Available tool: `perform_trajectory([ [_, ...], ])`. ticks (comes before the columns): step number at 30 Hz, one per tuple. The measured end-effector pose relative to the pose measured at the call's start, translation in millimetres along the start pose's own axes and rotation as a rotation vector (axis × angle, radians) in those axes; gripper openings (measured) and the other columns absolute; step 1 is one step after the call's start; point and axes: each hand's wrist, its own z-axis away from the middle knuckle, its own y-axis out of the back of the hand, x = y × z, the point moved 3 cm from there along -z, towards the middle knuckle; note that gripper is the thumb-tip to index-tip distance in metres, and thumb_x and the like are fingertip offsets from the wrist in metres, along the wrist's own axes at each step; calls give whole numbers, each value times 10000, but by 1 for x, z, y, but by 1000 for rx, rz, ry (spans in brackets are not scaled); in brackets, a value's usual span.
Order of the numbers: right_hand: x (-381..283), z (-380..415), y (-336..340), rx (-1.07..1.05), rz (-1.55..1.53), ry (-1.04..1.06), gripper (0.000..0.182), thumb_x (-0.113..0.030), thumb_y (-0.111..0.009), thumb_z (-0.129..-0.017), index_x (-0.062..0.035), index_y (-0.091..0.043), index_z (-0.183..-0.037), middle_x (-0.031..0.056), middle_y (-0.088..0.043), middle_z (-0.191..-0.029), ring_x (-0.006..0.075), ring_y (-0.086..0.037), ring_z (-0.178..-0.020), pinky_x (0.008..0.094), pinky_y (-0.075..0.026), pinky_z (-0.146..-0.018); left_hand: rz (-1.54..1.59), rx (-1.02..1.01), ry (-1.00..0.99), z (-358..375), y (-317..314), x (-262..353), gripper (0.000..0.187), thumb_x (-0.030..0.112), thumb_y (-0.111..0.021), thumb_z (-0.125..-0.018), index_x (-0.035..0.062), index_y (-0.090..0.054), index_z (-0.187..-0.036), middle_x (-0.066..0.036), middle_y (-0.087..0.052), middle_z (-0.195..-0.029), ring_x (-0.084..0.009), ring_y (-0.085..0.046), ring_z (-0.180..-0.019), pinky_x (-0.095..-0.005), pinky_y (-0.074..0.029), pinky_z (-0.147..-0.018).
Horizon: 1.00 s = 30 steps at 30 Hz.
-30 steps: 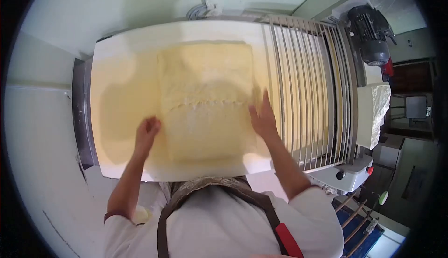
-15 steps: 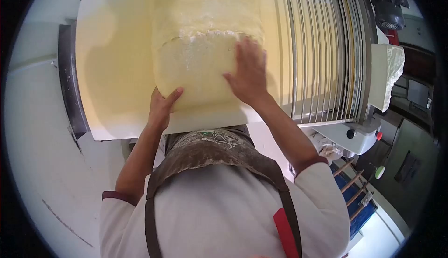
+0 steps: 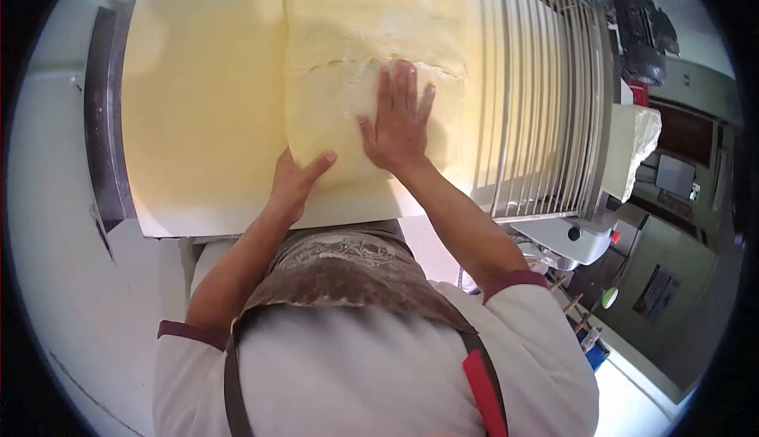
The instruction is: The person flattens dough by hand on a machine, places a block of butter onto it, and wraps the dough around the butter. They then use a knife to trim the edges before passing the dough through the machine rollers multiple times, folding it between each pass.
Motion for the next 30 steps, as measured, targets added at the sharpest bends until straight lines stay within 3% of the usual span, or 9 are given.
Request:
perform_trajectory([
  [3,-3,2,-2,25,35,-26,807,-440,-484,-872,5,-161,-1463,247,-114,-1522,404,-50,-1424,641,-33,-1085,-9,-36,13,-3,8,-6,548,112,-692,-829,-18,-428,-1291,-127,-556,-1198,-214,-538,-1100,-340,-450,-928],
  [7,-10,0,-8,59,-28,-117,807,-449,-459,-884,5,-136,-1467,246,-77,-1533,411,-33,-1425,637,-17,-1088,8,-25,-120,0,5,-2,535,118,-695,-828,-15,-440,-1279,-126,-573,-1165,-210,-556,-1057,-330,-458,-908],
  [9,-43,-10,-8,27,-41,-47,806,-445,-461,-885,4,-132,-1468,242,-73,-1536,411,-33,-1425,633,-13,-1091,40,-14,-152,2,7,-8,525,124,-697,-828,-15,-449,-1270,-121,-587,-1140,-206,-566,-1036,-328,-459,-903],
  [12,-59,-9,-14,37,-48,-7,802,-435,-472,-882,5,-144,-1467,232,-101,-1535,417,-56,-1422,625,-14,-1097,-146,52,-86,4,15,-9,490,132,-686,-838,-18,-470,-1252,-111,-599,-1121,-205,-581,-1014,-326,-467,-892],
  [18,-67,-14,-14,199,-152,-56,789,-431,-498,-869,-7,-191,-1459,230,-116,-1533,415,-86,-1417,622,-25,-1100,83,-145,166,14,42,-8,314,180,-624,-903,-10,-565,-1146,-86,-623,-1070,-161,-594,-974,-316,-507,-826],
  [22,-100,-15,-13,-7,-41,41,725,-359,-451,-893,-13,-179,-1468,219,-103,-1538,416,-57,-1422,619,-1,-1099,90,-25,190,17,46,-20,264,205,-608,-919,4,-593,-1090,-65,-628,-1033,-136,-594,-949,-305,-511,-813],
  [24,-100,-11,-17,-3,-83,26,728,-376,-443,-893,-7,-184,-1463,209,-107,-1542,409,-64,-1423,618,-2,-1102,66,-2,186,19,45,-18,264,225,-614,-919,8,-601,-1069,-51,-623,-1030,-131,-594,-941,-302,-511,-811],
  [27,-85,-14,-12,92,-268,32,728,-380,-439,-902,2,-178,-1464,216,-97,-1543,416,-55,-1424,611,-10,-1102,-175,-58,313,19,56,6,293,200,-606,-904,-6,-576,-1110,-109,-621,-1057,-221,-599,-976,-368,-493,-865],
  [30,-48,-34,15,247,-508,-50,744,-400,-437,-916,29,-163,-1459,241,-104,-1535,438,-40,-1420,594,-29,-1103,-1164,118,-756,9,30,85,385,174,-580,-877,-23,-520,-1202,-205,-555,-1196,-336,-531,-1110,-438,-403,-987],
])
